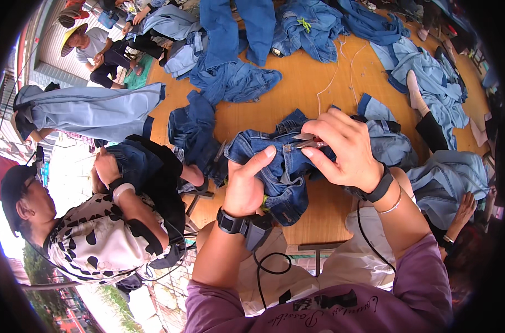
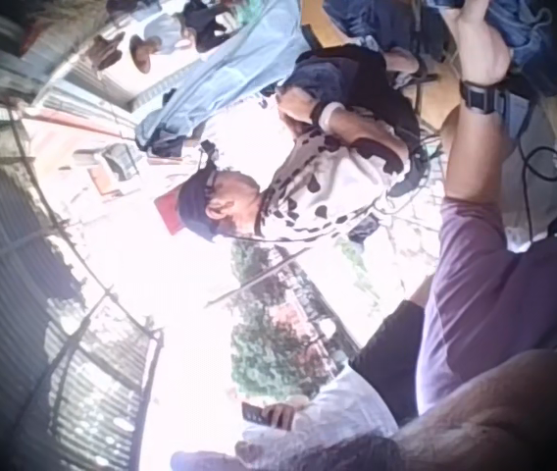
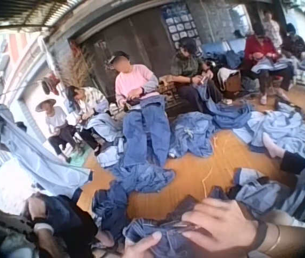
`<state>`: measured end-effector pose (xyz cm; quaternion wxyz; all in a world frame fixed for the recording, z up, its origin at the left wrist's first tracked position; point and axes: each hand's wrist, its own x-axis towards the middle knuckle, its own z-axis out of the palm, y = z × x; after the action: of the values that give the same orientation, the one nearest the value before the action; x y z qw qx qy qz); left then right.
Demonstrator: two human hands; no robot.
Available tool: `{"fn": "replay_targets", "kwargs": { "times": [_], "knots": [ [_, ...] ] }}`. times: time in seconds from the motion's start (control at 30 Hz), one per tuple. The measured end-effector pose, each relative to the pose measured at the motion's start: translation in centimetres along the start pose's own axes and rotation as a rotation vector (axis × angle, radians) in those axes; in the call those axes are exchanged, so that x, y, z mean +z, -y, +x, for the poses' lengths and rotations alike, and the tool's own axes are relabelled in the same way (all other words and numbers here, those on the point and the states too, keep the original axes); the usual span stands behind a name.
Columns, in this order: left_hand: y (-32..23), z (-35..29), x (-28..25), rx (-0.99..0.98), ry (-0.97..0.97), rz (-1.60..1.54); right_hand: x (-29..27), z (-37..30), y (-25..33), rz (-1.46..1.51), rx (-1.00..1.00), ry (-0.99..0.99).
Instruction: Sewing and finishing denim fabric pieces using small scissors to trim threads.
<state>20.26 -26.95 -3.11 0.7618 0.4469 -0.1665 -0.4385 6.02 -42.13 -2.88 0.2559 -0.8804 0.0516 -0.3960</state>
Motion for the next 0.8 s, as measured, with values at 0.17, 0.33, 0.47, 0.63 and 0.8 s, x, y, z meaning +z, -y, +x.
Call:
{"fn": "replay_targets", "kwargs": {
  "times": [0.17,0.33,0.47,0.63,0.8],
  "knots": [
    [0.22,0.07,-0.13,0.013,0.001,0.018,-0.11,-0.19,0.02,-0.122,-0.080,0.014],
    [0.34,-0.05,0.01,-0.006,-0.034,0.020,-0.37,-0.12,0.06,-0.142,-0.102,0.023],
    [0.34,-0.06,0.08,-0.021,-0.038,-0.004,-0.45,0.00,0.06,-0.140,-0.110,0.032],
    [0.40,-0.09,0.14,-0.024,-0.023,-0.005,-0.21,0.01,0.24,-0.139,-0.110,0.031],
    [0.47,-0.05,0.27,-0.011,-0.011,0.019,-0.11,0.07,0.39,-0.132,-0.100,0.042]
  ]
}}
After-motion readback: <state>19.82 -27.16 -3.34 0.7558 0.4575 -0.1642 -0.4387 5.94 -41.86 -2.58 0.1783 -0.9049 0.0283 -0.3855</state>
